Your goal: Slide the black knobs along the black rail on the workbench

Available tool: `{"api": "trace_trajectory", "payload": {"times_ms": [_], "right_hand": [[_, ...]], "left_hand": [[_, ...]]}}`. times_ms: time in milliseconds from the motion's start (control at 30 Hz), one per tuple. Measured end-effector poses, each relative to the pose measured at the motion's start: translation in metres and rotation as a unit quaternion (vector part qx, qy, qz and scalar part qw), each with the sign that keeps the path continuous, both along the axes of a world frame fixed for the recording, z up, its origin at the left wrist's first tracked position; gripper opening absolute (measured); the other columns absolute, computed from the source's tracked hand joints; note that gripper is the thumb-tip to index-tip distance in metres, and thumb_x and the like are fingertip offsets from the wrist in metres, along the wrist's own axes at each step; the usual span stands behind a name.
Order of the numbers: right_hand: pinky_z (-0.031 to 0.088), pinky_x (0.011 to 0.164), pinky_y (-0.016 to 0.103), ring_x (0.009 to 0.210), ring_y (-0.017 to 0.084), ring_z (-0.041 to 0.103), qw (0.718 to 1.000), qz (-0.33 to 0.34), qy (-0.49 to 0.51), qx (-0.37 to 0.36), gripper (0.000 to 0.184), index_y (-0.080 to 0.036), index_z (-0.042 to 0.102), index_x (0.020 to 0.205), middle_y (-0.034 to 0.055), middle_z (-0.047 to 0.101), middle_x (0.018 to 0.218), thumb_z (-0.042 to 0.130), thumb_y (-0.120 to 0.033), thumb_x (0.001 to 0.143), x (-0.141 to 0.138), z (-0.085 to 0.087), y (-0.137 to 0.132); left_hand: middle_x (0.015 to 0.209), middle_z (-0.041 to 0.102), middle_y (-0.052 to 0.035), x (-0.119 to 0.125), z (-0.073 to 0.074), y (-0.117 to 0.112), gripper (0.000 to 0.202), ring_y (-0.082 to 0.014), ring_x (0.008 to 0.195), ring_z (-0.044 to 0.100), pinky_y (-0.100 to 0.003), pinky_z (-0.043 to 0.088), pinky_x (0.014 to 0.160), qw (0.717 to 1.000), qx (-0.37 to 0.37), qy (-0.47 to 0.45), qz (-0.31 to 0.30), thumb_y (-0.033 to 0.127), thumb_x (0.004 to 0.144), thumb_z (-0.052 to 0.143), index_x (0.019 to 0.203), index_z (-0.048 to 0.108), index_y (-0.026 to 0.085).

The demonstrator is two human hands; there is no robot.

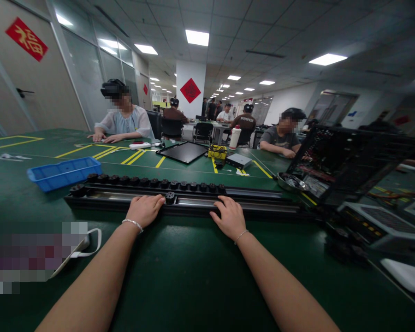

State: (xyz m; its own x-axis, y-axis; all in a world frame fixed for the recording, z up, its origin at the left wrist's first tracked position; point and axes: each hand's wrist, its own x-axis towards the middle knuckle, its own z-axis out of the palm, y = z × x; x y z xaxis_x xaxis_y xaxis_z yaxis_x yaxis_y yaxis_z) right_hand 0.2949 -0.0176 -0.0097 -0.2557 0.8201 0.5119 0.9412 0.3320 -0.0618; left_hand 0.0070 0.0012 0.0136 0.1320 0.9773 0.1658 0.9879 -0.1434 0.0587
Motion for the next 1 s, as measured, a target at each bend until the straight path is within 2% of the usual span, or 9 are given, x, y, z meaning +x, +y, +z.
{"api": "trace_trajectory", "payload": {"times_ms": [167,467,633,1000], "right_hand": [[0.031,0.089,0.038,0.114,0.023,0.039,1.0,-0.001,-0.005,0.001,0.03,-0.023,0.059,0.101,0.0079,0.05,0.122,0.047,-0.043,0.08,0.0,0.0,0.0],[0.032,0.089,0.038,0.113,0.023,0.04,1.0,-0.002,-0.005,0.001,0.03,-0.023,0.058,0.1,0.0078,0.05,0.121,0.048,-0.043,0.08,0.001,0.0,-0.001],[0.031,0.089,0.038,0.114,0.023,0.039,1.0,-0.003,-0.004,0.001,0.03,-0.024,0.058,0.1,0.0077,0.05,0.122,0.047,-0.043,0.08,0.0,-0.001,-0.001],[0.031,0.089,0.038,0.113,0.023,0.04,1.0,0.001,0.004,0.002,0.029,-0.024,0.058,0.1,0.0072,0.05,0.122,0.048,-0.042,0.08,0.0,0.0,-0.001]], "left_hand": [[0.104,0.065,-0.0023,0.0,0.0,0.0,0.047,-0.0214,0.097,0.055,-0.038,0.03,0.085,1.0,-0.002,-0.006,0.001,0.049,0.085,0.016,0.099,0.056,0.031],[0.113,0.061,-0.006,0.005,-0.001,-0.002,0.06,-0.0263,0.106,0.049,-0.042,0.026,0.091,1.0,-0.004,-0.016,-0.02,0.068,0.073,0.03,0.11,0.054,0.029],[0.113,0.06,-0.0069,0.012,-0.003,-0.002,0.06,-0.027,0.107,0.048,-0.042,0.025,0.091,0.999,-0.006,-0.009,-0.034,0.068,0.071,0.037,0.112,0.053,0.028],[0.106,0.063,-0.0076,0.015,-0.009,-0.001,0.055,-0.0268,0.101,0.05,-0.04,0.028,0.087,0.998,0.031,0.002,-0.053,0.066,0.072,0.038,0.105,0.056,0.025]]}}
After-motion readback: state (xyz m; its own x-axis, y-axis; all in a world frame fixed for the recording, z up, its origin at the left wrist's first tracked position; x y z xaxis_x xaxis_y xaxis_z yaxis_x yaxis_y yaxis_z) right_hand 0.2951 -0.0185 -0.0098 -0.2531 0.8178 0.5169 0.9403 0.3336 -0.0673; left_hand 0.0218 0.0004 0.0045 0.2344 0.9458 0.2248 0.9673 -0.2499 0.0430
